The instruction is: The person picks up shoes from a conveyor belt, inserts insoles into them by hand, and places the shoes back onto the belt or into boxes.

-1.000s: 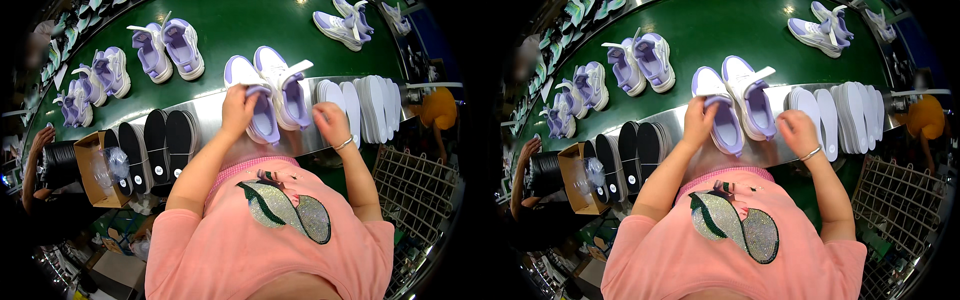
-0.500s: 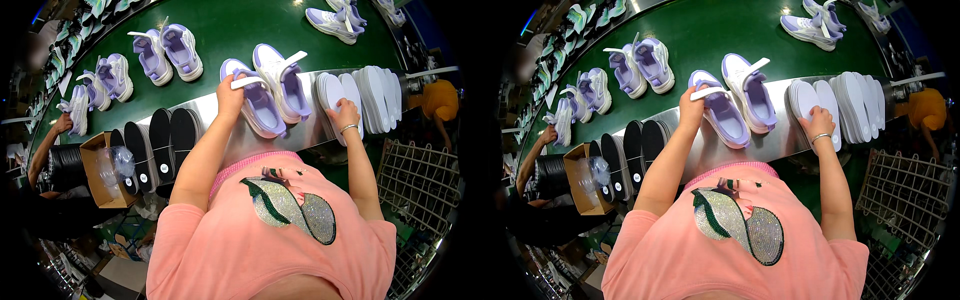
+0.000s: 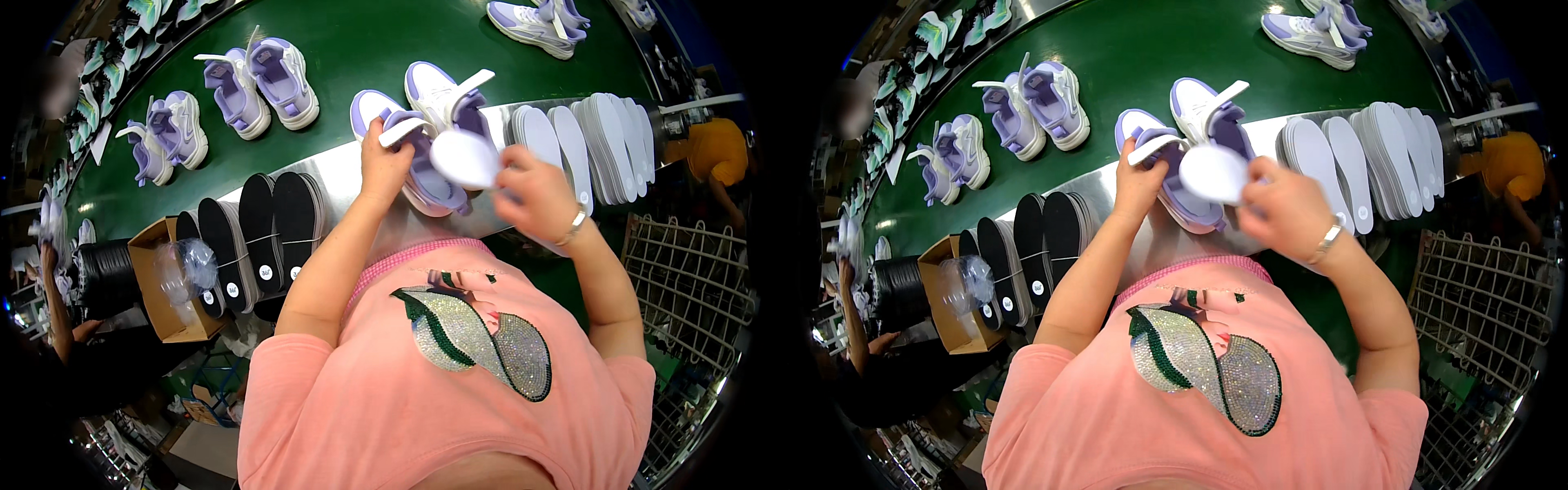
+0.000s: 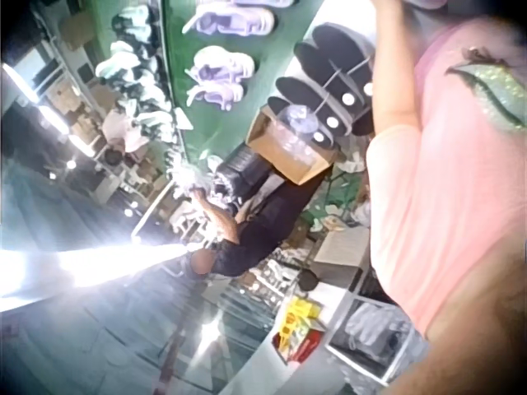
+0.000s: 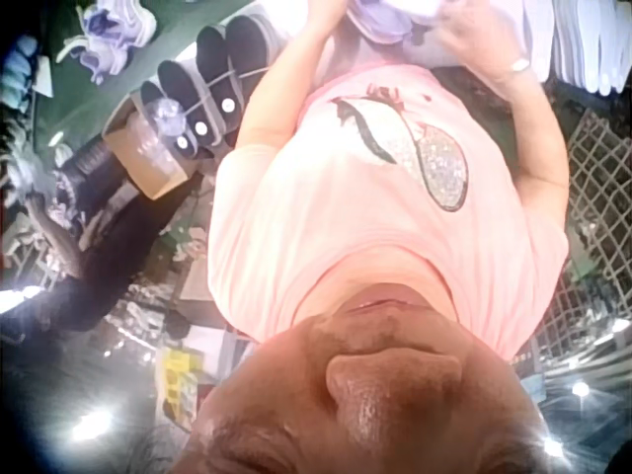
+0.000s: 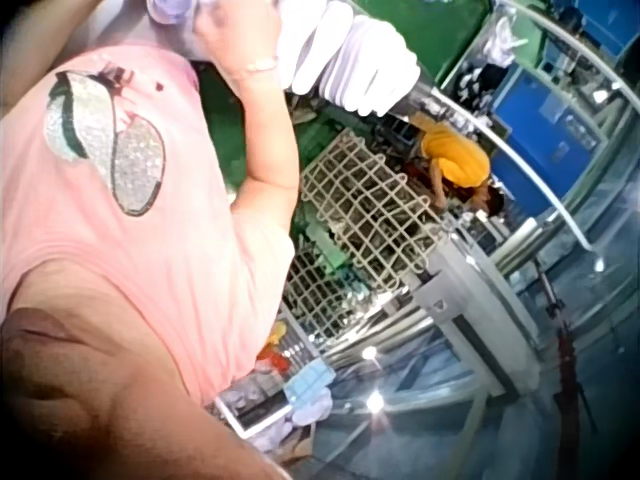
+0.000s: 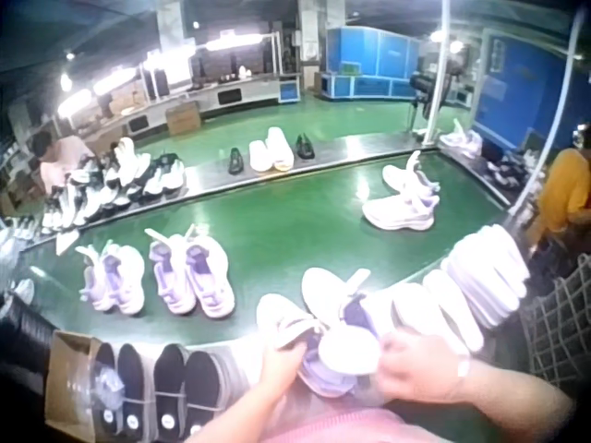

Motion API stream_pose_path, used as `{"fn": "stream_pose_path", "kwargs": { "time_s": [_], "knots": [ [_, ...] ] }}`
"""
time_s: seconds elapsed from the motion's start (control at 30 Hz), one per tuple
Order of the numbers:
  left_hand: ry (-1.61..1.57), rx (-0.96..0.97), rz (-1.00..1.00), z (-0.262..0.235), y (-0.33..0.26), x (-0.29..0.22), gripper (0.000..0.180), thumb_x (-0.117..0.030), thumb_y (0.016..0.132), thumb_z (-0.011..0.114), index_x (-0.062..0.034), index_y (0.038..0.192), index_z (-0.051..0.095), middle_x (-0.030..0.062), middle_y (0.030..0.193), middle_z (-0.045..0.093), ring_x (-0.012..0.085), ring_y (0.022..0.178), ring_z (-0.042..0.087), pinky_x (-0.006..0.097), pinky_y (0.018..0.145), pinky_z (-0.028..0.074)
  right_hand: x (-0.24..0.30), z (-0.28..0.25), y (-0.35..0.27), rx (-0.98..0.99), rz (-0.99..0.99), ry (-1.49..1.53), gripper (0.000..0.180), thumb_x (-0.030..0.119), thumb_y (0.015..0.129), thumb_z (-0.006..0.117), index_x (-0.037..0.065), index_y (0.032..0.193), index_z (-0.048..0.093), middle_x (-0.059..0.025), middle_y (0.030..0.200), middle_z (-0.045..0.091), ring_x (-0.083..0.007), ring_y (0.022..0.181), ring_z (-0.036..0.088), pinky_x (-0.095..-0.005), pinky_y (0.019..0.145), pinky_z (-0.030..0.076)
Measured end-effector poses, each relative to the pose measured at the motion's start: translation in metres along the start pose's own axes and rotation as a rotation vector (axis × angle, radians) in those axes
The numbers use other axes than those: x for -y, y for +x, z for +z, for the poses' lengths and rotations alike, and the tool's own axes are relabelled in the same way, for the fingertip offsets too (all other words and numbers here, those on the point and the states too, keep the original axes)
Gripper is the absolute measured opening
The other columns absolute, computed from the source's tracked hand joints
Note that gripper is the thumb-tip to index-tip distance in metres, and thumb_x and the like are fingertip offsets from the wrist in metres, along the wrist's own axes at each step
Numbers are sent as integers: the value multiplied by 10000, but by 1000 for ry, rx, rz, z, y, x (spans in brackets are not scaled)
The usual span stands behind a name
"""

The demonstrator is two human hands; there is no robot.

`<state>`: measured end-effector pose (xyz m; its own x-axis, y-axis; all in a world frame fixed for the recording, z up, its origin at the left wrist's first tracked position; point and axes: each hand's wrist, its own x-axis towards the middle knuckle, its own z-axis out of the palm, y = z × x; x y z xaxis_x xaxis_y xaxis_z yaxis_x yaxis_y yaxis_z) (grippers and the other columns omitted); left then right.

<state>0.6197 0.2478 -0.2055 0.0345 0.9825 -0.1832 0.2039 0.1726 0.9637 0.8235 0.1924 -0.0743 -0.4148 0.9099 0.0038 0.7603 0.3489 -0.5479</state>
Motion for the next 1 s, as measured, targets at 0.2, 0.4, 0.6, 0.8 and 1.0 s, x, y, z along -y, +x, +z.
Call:
{"fn": "stream_pose_path", "kwargs": {
  "time_s": [0.2,0.4,0.6,0.8,1.0],
  "knots": [
    [37,-64,40,2,-3,-3,382,-6,640,510,51,1010,434,196,897,544,329,852,542,352,733,433,24,60,47,373,-83,-434,90,105,671,537,51,705,601,-106,854,510,-242,693,573,-331,591,474],
    [200,-44,75,-4,-15,-12,450,-20,660,498,47,1094,400,185,999,539,281,921,546,319,790,425,4,98,53,203,-24,-371,170,143,693,547,24,810,579,-141,965,511,-256,761,560,-337,648,475],
    [122,-121,112,1,-18,-12,376,-5,630,531,46,990,436,202,918,527,352,874,517,381,749,414,11,60,19,271,35,-511,194,251,706,558,65,754,533,-104,829,537,-241,732,544,-372,627,432],
    [118,-95,105,-1,-16,-4,368,-2,629,530,44,983,440,195,901,531,347,860,523,376,739,419,16,54,34,373,-15,-442,124,151,674,557,65,759,579,-105,771,563,-242,761,559,-351,639,445],
    [111,-79,111,-4,-20,-16,354,-1,645,528,29,989,449,188,912,535,335,864,526,368,743,417,5,100,53,340,-121,-435,150,114,613,579,49,748,571,-102,740,540,-238,699,559,-318,567,476]
  ]
}}
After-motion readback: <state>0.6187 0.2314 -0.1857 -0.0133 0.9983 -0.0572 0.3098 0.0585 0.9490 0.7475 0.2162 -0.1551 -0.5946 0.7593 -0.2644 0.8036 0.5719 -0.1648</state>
